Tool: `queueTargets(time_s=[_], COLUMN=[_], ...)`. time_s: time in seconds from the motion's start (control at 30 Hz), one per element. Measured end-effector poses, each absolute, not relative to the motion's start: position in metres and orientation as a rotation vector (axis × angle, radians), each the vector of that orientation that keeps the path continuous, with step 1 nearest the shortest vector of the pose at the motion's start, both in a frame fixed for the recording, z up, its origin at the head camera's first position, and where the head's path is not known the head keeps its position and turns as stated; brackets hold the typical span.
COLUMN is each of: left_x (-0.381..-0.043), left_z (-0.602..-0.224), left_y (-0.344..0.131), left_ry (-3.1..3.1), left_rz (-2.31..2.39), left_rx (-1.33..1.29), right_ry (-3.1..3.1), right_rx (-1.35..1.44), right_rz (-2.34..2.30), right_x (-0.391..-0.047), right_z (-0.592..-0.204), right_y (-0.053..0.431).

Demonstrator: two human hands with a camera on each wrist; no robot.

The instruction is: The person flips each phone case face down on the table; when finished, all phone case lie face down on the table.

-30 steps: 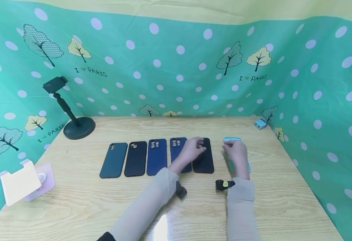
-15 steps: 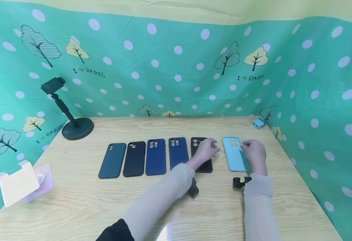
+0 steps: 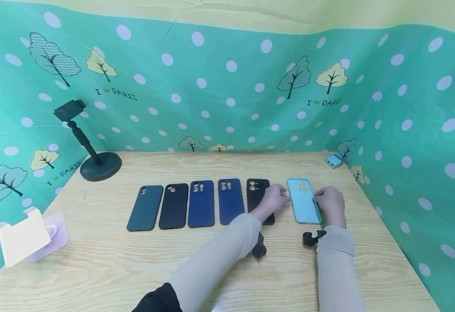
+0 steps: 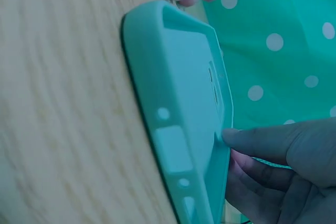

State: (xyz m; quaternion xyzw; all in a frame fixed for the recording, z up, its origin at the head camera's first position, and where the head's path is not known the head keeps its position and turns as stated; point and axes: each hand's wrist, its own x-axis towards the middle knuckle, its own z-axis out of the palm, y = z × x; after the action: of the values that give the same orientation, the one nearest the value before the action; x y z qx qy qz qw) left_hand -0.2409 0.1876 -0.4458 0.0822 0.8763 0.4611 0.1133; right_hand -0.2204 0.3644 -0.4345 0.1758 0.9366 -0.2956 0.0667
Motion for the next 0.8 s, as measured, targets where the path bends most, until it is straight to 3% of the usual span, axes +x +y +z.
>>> queueTargets(time_s=[0.4, 0.8], left_x=[-0.235, -0.2321], left_z=[-0.4444, -0.4457], left_y=[0.1981, 0.1978], left_ry=[2.558, 2.398], left_rz=[1.33, 1.557], left_rx=[0.263, 0.098], right_ry=[2.802, 2.774], right_rx=[0.541, 0.552], right_rz=[-0.9, -0.98], right_x=[-0.2221, -0.2213], right_z=[-0.4332, -0.4394], right_y=[0.3624, 0.3603])
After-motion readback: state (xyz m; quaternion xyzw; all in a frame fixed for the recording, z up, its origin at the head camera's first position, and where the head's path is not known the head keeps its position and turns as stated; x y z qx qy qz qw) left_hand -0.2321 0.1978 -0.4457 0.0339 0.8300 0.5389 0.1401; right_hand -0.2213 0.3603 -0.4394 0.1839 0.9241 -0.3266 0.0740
